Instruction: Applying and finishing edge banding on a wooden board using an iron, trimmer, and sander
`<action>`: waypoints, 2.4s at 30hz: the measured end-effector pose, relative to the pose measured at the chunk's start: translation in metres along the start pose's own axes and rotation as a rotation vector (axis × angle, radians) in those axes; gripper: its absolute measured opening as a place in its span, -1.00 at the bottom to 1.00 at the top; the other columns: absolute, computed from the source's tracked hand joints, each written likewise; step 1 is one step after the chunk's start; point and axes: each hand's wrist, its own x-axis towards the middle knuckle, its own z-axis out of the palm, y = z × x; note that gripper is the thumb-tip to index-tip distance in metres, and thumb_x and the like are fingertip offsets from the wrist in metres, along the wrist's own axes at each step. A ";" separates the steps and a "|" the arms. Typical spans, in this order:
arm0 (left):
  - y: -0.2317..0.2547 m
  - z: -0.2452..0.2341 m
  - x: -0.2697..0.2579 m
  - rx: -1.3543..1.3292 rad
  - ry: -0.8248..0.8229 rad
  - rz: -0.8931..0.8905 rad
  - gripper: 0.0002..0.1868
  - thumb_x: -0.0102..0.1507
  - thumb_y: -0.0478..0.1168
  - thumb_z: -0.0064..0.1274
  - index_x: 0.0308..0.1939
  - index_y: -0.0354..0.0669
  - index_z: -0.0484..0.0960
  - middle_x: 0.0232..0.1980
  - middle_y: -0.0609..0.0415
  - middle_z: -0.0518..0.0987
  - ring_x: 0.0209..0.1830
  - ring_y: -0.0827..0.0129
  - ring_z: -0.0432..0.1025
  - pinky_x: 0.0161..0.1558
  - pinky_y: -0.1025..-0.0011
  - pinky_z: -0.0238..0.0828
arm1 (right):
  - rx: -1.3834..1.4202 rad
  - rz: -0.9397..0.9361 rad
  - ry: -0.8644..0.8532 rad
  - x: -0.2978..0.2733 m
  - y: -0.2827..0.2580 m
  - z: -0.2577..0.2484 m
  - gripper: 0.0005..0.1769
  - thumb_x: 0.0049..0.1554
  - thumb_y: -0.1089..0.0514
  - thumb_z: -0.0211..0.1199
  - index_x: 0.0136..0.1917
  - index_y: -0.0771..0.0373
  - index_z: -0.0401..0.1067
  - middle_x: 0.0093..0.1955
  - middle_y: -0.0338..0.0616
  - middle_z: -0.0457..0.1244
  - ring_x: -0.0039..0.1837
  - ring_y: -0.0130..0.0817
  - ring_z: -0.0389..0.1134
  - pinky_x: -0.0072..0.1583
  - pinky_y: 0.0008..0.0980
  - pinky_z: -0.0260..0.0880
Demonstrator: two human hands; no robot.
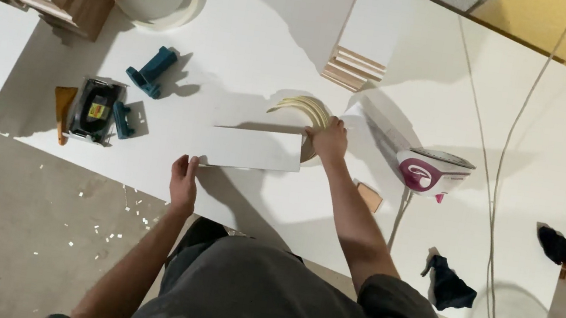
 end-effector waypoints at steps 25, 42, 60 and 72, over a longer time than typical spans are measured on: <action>0.201 0.027 0.073 -0.363 -0.473 0.246 -0.84 0.41 -0.27 0.07 -0.27 -0.19 0.51 -0.48 0.21 0.36 -0.50 0.48 0.26 -0.39 0.48 0.27 | 0.575 -0.604 0.283 -0.089 -0.286 -0.024 -0.66 0.15 0.29 0.40 0.19 0.14 0.47 0.01 -0.26 0.28 -0.04 -0.38 0.41 -0.02 -0.43 0.53; 0.165 -0.025 0.175 0.138 -0.252 0.470 -0.75 0.43 -0.04 0.10 -0.14 -0.15 0.52 -0.33 -0.07 0.69 -0.32 0.15 0.61 -0.19 0.26 0.50 | 1.099 -0.079 -0.194 0.055 -0.310 0.018 -0.82 0.14 0.29 0.37 -0.04 0.36 0.41 -0.25 -0.10 0.19 -0.40 -0.44 0.29 -0.35 -0.53 0.29; 0.070 -0.092 0.166 0.918 -0.384 0.428 -0.69 0.45 0.04 -0.19 0.22 0.13 0.43 -0.08 -0.02 0.64 -0.08 -0.07 0.60 -0.09 0.02 0.57 | 0.238 -0.347 0.008 0.233 -0.287 0.114 -0.67 0.17 0.13 0.31 0.20 0.21 0.52 0.02 0.02 0.39 0.06 -0.07 0.44 0.19 -0.12 0.44; 0.093 0.097 0.240 1.262 -0.829 0.859 -0.60 0.45 -0.23 -0.30 0.34 -0.17 0.43 0.30 -0.12 0.36 0.15 -0.01 0.50 0.08 0.11 0.50 | 0.023 0.151 0.254 -0.102 -0.127 -0.010 -0.84 0.19 0.01 0.34 -0.04 0.09 0.50 -0.18 -0.14 0.31 -0.10 -0.15 0.42 -0.13 -0.21 0.46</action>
